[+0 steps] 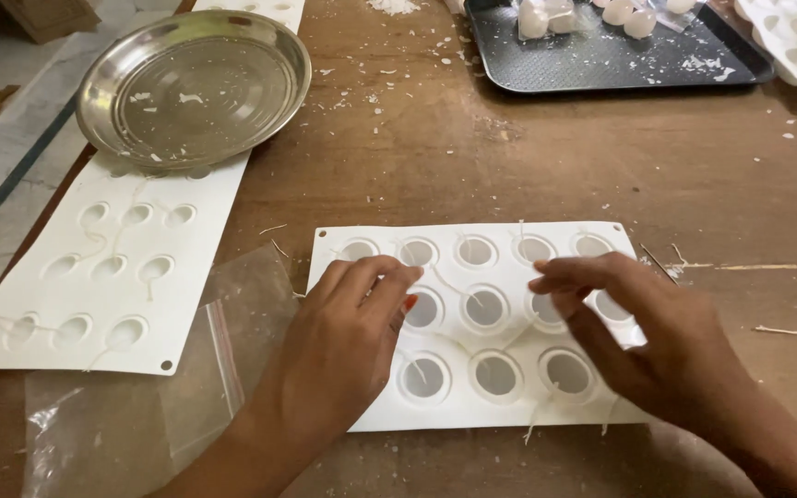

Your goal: Threading cotton wicks through silicone candle molds using a needle.

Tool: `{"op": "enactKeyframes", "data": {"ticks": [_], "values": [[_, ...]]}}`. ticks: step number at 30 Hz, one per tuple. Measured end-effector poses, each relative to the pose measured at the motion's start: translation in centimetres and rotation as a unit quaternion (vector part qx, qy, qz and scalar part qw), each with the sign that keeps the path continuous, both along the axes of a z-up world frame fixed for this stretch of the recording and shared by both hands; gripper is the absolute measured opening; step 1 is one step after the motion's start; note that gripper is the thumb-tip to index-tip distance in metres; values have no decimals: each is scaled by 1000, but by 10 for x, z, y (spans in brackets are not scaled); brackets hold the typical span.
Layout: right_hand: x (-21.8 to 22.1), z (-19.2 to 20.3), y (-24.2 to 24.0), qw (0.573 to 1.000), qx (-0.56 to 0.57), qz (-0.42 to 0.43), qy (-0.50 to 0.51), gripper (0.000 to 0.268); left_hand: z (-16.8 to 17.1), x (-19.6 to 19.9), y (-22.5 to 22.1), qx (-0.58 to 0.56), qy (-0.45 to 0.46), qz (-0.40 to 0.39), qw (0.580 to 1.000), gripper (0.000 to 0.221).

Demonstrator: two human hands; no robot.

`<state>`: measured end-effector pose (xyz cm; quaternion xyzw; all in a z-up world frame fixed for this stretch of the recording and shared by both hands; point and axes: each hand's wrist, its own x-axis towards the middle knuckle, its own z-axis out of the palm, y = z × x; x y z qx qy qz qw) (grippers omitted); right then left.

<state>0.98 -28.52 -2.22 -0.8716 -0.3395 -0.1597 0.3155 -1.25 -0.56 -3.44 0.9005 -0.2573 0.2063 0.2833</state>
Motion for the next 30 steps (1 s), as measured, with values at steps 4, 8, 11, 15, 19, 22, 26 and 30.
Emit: {"op": "enactKeyframes", "data": {"ticks": [4, 8, 11, 15, 19, 22, 26, 30], "values": [[4, 4, -7, 998, 17, -66, -14, 28, -10, 3, 4, 8, 4, -2, 1000, 48], [6, 6, -7, 993, -6, -111, -38, 19, -17, 2, 1, 73, -5, -69, 995, 87], [8, 3, -7, 995, -16, -88, -50, 18, -18, 4, -3, 118, -17, -108, 987, 98], [5, 0, -3, 998, -28, -47, -32, 18, -12, 3, -11, 146, -30, -131, 980, 103], [1, 4, 1, 995, -68, -60, -41, 19, -11, -1, -9, 153, -25, -133, 979, 107], [3, 5, 1, 994, -74, -72, -40, 19, -7, 0, -4, 151, -16, -128, 980, 109], [6, 1, -2, 993, -77, -92, -12, 18, 0, 0, 7, 127, -19, -109, 986, 105], [10, -5, -9, 992, -93, -73, -33, 18, 9, 3, 14, 95, -53, -55, 993, 88]]}}
